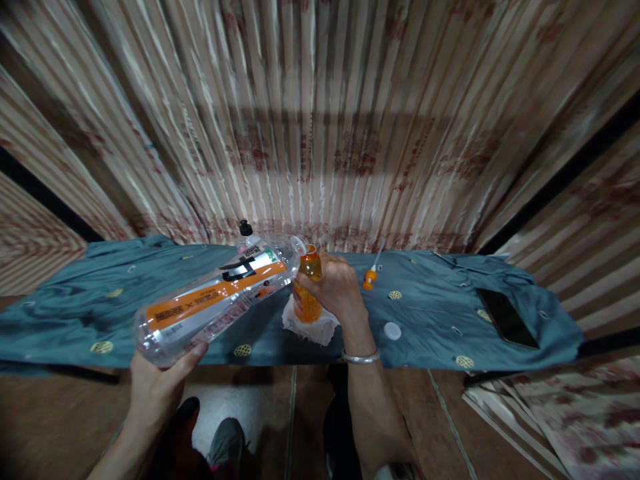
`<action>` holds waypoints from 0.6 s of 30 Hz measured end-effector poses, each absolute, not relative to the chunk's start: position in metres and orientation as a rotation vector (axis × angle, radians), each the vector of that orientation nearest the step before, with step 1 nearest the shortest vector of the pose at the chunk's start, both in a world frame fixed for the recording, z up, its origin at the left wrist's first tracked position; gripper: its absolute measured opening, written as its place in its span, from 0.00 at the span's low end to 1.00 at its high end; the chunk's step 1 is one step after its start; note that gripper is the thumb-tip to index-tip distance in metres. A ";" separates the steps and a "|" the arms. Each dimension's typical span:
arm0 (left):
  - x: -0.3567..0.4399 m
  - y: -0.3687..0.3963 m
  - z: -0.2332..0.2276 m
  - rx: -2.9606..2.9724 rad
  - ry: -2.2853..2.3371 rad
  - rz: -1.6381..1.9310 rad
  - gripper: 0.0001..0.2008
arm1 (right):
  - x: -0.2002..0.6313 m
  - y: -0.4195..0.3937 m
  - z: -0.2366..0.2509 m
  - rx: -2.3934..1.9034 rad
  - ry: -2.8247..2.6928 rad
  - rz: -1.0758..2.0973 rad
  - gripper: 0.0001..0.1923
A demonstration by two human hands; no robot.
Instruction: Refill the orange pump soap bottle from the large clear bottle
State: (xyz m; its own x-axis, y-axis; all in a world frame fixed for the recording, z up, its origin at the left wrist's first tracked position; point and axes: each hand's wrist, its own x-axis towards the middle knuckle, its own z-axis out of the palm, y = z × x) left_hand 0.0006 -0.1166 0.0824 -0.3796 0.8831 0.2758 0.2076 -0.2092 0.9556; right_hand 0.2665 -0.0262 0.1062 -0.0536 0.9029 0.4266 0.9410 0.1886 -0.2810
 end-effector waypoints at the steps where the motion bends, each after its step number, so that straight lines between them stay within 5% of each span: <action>1: -0.001 -0.116 0.081 1.310 1.525 1.627 0.44 | 0.267 -0.026 0.106 -1.714 -1.963 -0.103 0.13; 18: -0.014 -0.111 0.073 1.367 1.506 1.582 0.48 | 0.266 -0.027 0.108 -1.681 -1.981 -0.103 0.11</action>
State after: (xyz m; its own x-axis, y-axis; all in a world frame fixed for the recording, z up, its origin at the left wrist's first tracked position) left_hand -0.0136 -0.1107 0.0735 -0.3253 0.9007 0.2879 0.2436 -0.2143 0.9459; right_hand 0.2656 -0.0273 0.1083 -0.0807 0.8942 0.4404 0.9350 0.2210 -0.2774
